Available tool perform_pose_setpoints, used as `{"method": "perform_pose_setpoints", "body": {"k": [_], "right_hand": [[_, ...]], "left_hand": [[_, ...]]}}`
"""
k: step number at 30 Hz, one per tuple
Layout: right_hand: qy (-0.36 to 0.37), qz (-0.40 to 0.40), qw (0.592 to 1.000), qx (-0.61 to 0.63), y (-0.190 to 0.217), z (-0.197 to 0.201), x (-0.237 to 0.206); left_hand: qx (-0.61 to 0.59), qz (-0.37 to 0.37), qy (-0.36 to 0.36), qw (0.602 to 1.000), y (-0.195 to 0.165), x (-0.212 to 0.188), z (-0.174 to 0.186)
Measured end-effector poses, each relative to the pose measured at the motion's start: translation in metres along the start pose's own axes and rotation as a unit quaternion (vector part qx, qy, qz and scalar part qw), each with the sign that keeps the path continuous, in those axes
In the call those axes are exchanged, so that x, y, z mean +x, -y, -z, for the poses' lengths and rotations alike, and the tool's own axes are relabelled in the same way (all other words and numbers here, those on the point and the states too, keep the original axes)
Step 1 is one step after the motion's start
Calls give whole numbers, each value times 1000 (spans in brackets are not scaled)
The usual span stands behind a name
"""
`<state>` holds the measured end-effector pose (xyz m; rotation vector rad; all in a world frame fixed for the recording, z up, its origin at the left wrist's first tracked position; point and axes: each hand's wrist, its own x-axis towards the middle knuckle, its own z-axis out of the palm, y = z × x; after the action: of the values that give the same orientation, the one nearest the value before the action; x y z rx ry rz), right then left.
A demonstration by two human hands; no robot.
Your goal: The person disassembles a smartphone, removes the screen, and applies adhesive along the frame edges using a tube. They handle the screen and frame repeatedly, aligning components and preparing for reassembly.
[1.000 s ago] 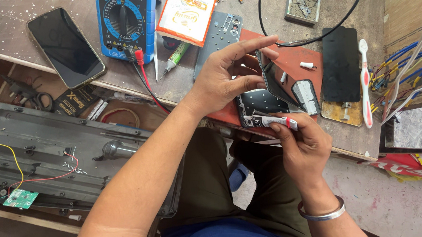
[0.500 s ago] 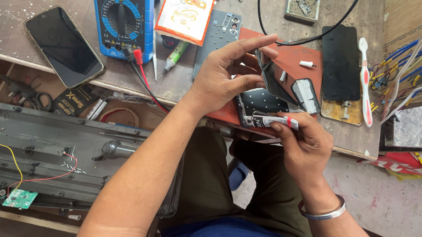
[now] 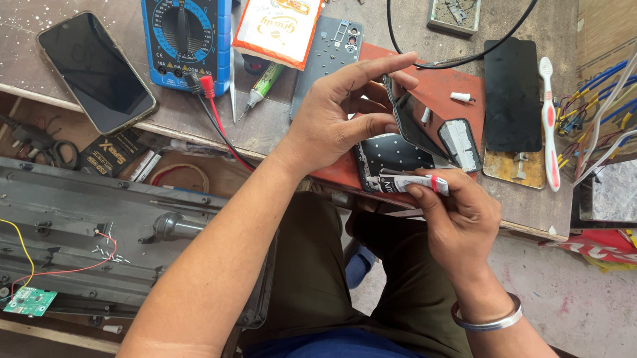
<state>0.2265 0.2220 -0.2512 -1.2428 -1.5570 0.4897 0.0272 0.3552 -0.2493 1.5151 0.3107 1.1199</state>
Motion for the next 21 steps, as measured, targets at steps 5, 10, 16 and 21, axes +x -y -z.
{"method": "perform_pose_setpoints", "body": {"k": [5, 10, 16, 21], "right_hand": [[1, -1, 1000, 0, 2, 2, 0], [1, -6, 1000, 14, 2, 3, 0], [-3, -16, 1000, 8, 1, 5, 0], [4, -18, 999, 28, 2, 7, 0]], "left_hand": [[-2, -2, 1, 1000, -2, 1, -1], [-6, 0, 2, 1000, -3, 1, -2], [12, -6, 1, 1000, -4, 1, -3], [28, -13, -1, 1000, -5, 2, -3]]}}
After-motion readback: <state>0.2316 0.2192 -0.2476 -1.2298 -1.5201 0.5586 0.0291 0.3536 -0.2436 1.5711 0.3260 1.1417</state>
